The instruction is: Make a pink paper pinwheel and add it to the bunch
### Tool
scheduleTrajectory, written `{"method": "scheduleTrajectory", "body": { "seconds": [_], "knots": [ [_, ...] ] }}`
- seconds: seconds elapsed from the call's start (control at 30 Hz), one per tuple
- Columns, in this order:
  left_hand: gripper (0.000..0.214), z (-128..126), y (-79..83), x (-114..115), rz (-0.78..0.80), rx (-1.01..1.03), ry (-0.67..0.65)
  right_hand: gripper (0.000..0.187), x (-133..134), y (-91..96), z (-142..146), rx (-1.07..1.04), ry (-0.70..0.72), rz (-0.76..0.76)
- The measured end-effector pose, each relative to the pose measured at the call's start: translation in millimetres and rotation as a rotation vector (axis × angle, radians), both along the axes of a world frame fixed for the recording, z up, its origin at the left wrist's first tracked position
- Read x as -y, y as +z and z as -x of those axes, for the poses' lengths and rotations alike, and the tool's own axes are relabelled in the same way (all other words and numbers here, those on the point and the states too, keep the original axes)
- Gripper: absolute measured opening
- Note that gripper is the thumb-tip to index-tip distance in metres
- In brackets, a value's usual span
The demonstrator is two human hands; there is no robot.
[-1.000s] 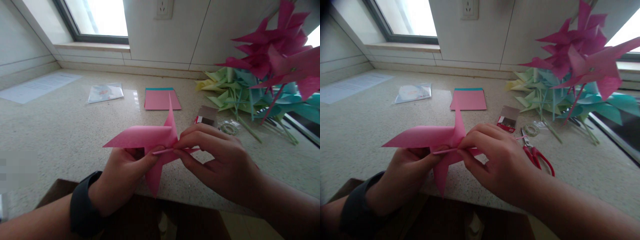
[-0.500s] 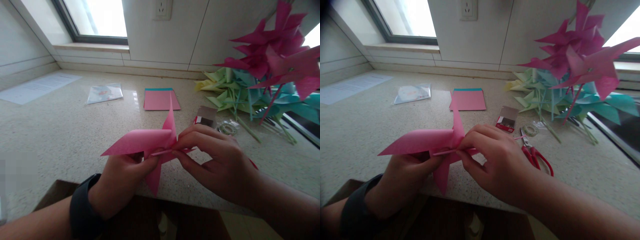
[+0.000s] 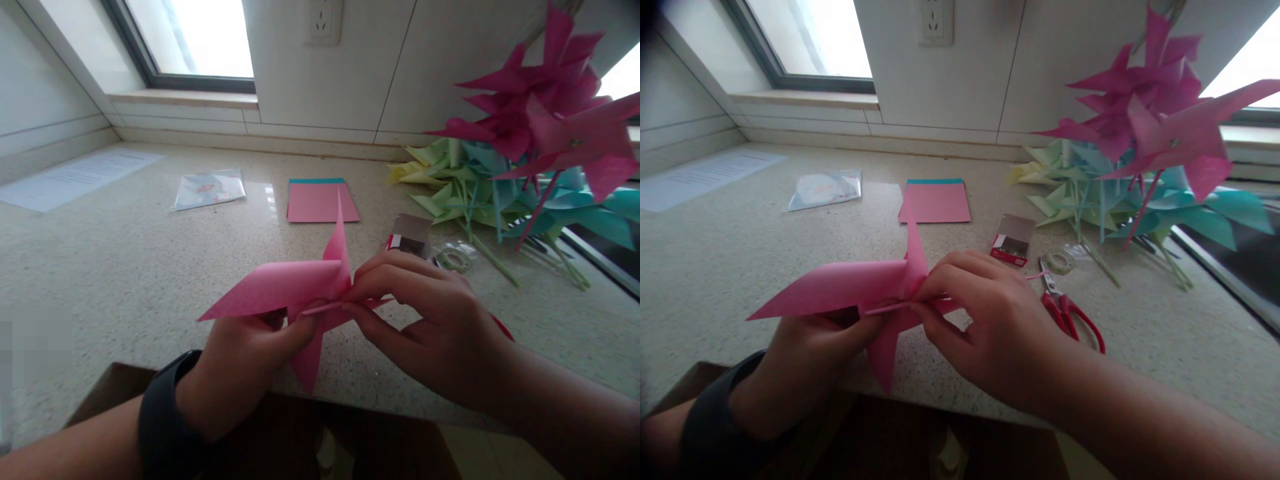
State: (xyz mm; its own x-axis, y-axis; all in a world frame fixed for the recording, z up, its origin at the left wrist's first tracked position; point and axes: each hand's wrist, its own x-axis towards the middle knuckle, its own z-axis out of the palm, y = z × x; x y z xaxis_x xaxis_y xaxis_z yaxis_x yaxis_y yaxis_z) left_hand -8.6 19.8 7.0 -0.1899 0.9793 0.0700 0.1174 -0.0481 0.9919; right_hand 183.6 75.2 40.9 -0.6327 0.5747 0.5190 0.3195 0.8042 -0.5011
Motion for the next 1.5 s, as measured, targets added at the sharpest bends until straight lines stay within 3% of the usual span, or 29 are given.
{"method": "scheduleTrajectory", "body": {
  "seconds": [0.73,1.0,1.17,1.5],
  "knots": [
    [0.026,4.8,-0.5,0.3,0.014,-0.086,-0.03,0.006,0.6,-3.0,-0.1,-0.015,-0.009,0.023],
    [0.022,0.9,2.6,-2.5,-0.004,0.045,-0.081,0.005,0.3,-4.6,0.1,-0.007,-0.023,0.032],
    [0.014,1.9,0.7,-4.5,0.017,0.096,-0.044,0.004,-0.2,-5.2,0.7,-0.01,-0.025,0.034],
    [0.021,-1.5,1.4,-4.2,0.058,0.113,0.003,0.003,2.7,-3.6,2.9,0.05,-0.063,0.025]
  ]
}}
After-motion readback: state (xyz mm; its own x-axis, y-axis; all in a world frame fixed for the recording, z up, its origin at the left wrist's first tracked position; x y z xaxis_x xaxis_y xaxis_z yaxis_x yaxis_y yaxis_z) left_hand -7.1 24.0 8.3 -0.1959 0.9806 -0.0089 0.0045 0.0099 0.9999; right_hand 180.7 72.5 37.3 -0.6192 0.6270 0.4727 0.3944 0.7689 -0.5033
